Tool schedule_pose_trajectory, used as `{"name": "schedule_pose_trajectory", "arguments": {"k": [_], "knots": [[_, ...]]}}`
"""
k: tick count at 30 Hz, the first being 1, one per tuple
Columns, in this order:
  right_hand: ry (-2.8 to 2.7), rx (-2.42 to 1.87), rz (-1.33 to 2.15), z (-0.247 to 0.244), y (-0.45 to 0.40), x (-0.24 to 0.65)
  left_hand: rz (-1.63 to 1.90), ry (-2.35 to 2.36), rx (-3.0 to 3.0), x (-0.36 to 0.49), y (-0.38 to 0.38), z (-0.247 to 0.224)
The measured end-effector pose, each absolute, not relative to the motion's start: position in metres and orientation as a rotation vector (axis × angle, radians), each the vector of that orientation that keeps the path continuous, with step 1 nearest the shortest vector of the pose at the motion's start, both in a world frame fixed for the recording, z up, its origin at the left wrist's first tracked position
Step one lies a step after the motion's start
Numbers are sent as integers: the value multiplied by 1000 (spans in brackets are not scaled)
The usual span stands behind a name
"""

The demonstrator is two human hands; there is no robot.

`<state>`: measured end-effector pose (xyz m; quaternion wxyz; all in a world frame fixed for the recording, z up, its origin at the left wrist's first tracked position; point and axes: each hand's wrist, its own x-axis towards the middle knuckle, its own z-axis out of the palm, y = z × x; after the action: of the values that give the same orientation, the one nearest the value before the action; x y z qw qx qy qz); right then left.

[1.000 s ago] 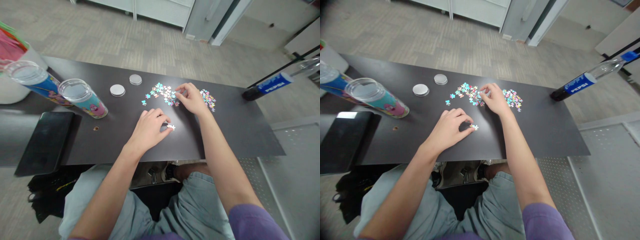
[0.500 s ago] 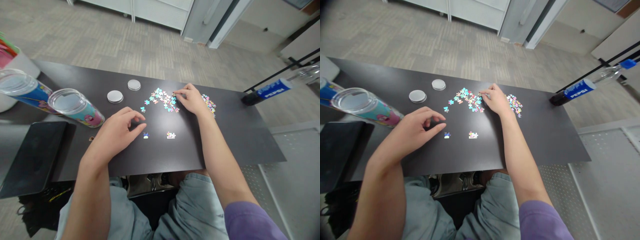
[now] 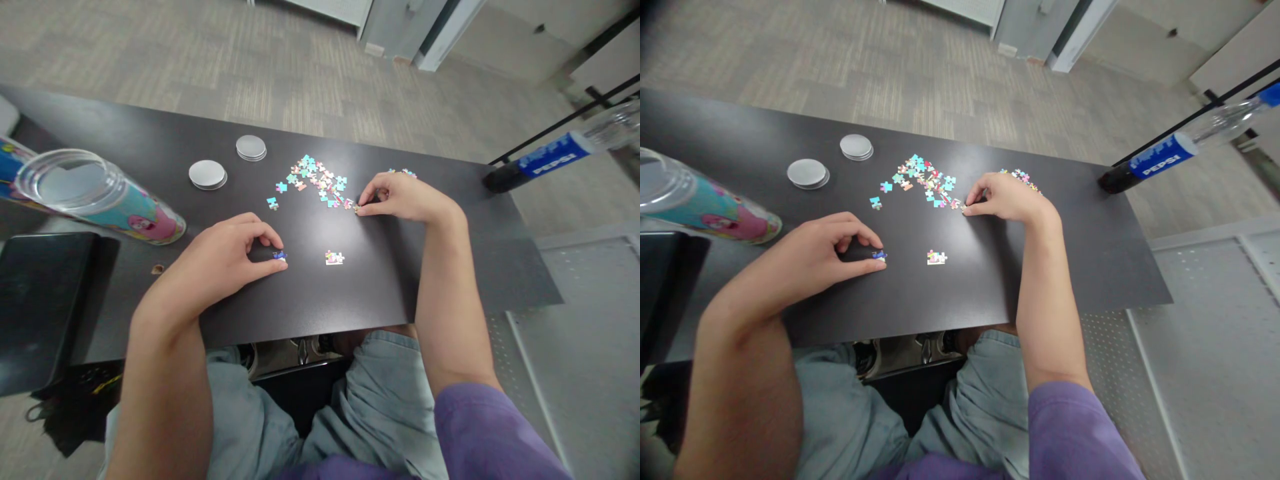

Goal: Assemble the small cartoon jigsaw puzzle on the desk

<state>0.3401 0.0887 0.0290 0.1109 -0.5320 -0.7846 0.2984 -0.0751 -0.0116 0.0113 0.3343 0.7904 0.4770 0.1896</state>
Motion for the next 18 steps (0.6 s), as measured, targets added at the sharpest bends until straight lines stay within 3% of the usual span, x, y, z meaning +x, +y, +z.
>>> {"name": "schedule_pose_trajectory", "arguments": {"k": [7,11,18], "knots": [[-2472,-1186,1064,33,66,269,514,1238,2104,-66,-13,14],[-2449,-1109,1059,42,64,276,558,1322,2114,-47,-17,18],[-2520,-1279,1164,43,63,293,491,1467,2154,-4,-20,16]]}}
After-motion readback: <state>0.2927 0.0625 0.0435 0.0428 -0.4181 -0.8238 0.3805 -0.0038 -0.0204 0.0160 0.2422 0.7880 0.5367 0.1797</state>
